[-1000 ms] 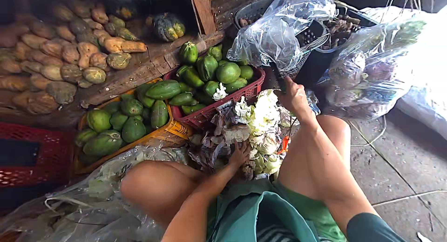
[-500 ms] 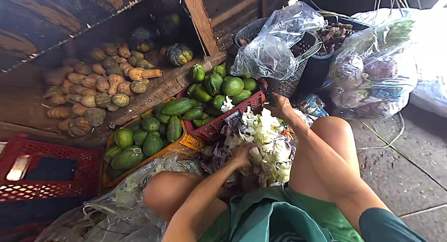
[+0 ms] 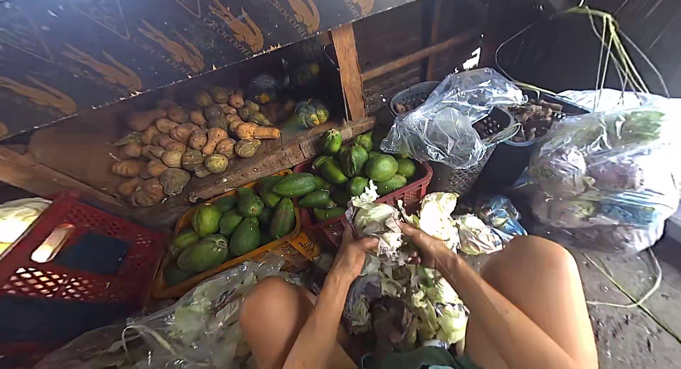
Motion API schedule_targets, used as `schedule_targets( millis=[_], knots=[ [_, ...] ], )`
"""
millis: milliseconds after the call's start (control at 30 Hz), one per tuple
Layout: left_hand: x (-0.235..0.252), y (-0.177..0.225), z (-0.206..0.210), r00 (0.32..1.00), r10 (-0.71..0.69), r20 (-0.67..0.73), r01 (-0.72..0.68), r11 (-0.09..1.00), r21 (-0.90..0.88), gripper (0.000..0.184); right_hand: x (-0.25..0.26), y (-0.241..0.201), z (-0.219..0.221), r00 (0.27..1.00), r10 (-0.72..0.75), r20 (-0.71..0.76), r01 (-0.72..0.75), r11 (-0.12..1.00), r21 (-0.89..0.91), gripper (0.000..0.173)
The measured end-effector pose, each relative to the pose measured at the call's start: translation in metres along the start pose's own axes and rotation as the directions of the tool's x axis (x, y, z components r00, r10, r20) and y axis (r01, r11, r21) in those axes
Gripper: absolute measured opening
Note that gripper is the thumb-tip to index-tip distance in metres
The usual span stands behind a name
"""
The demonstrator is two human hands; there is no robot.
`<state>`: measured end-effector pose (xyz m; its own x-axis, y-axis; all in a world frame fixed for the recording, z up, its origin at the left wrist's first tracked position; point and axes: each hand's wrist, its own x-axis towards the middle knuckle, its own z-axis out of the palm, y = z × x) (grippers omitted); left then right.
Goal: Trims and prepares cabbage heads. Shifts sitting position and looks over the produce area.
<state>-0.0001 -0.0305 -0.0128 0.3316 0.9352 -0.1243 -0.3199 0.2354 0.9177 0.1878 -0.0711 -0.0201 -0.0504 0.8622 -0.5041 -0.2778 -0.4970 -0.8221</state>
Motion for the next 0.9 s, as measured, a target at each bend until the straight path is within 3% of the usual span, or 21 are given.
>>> schedule_targets(
  millis=[33, 133, 233, 300, 333, 400, 433, 467, 500, 533, 600, 633, 667, 733, 833, 900],
  knots=[
    [0.0, -0.001, 0.001, 1.0, -0.004, 0.006, 0.004, 0.997, -0.079, 0.086, 0.005, 0.007, 0.001, 1.0, 0.031, 0.004, -0.031, 0.987, 0.155, 0.028],
    [0.006, 0.006, 0.003, 0.997, -0.067, -0.042, 0.054, 0.963, -0.266, 0.038, 0.022, 0.023, -0.011, 0.997, -0.003, 0.074, -0.03, 0.894, 0.448, 0.051],
    [0.02, 0.012, 0.002, 0.968, -0.161, -0.193, 0.09, 0.939, -0.331, 0.027, 0.028, 0.026, -0.015, 0.978, -0.18, 0.102, 0.072, 0.759, 0.648, 0.058],
    [0.025, 0.017, -0.002, 0.941, -0.145, -0.307, 0.111, 0.986, -0.127, 0.024, 0.029, 0.022, -0.019, 0.965, -0.254, 0.062, 0.144, 0.713, 0.686, 0.066],
    [0.025, 0.017, -0.006, 0.932, -0.071, -0.355, 0.107, 0.991, 0.081, 0.028, 0.028, 0.019, -0.022, 0.961, -0.275, 0.02, 0.191, 0.719, 0.668, 0.064],
    [0.029, 0.008, -0.028, 0.922, 0.183, -0.342, 0.004, 0.877, 0.481, 0.063, 0.026, 0.015, -0.03, 0.935, -0.351, -0.048, 0.312, 0.753, 0.58, 0.048],
    [0.03, 0.006, -0.035, 0.9, 0.295, -0.319, -0.063, 0.815, 0.576, 0.074, 0.026, 0.013, -0.035, 0.92, -0.388, -0.059, 0.359, 0.77, 0.527, 0.036],
    [0.03, 0.007, -0.035, 0.878, 0.373, -0.299, -0.132, 0.79, 0.599, 0.072, 0.025, 0.011, -0.039, 0.906, -0.417, -0.07, 0.4, 0.794, 0.458, 0.024],
    [0.027, 0.01, -0.032, 0.877, 0.407, -0.256, -0.211, 0.804, 0.556, 0.064, 0.023, 0.009, -0.04, 0.896, -0.435, -0.087, 0.432, 0.81, 0.397, 0.017],
    [0.024, 0.013, -0.027, 0.907, 0.382, -0.174, -0.271, 0.849, 0.454, 0.056, 0.022, 0.008, -0.04, 0.885, -0.454, -0.099, 0.46, 0.827, 0.324, 0.03],
    [0.016, 0.02, -0.015, 0.987, 0.158, 0.03, -0.161, 0.962, 0.223, 0.057, 0.021, 0.005, -0.037, 0.867, -0.497, -0.037, 0.498, 0.86, 0.113, 0.083],
    [0.014, 0.018, -0.01, 0.996, 0.036, 0.082, -0.048, 0.987, 0.151, 0.064, 0.02, 0.005, -0.033, 0.856, -0.517, 0.004, 0.517, 0.856, 0.008, 0.098],
    [0.013, 0.015, -0.007, 0.996, -0.052, 0.073, 0.044, 0.993, 0.109, 0.072, 0.02, 0.005, -0.028, 0.832, -0.552, 0.062, 0.555, 0.828, -0.075, 0.101],
    [0.016, 0.005, -0.006, 0.988, -0.153, -0.026, 0.153, 0.988, 0.006, 0.081, 0.019, 0.005, -0.017, 0.759, -0.63, 0.164, 0.651, 0.73, -0.209, 0.091],
    [0.023, -0.012, -0.01, 0.968, -0.227, -0.103, 0.202, 0.957, -0.209, 0.065, 0.02, 0.007, -0.007, 0.657, -0.722, 0.215, 0.743, 0.574, -0.345, 0.085],
    [0.027, -0.015, -0.008, 0.969, -0.23, -0.087, 0.187, 0.919, -0.346, 0.047, 0.016, 0.002, -0.009, 0.604, -0.78, 0.161, 0.781, 0.541, -0.311, 0.071]
  ],
)
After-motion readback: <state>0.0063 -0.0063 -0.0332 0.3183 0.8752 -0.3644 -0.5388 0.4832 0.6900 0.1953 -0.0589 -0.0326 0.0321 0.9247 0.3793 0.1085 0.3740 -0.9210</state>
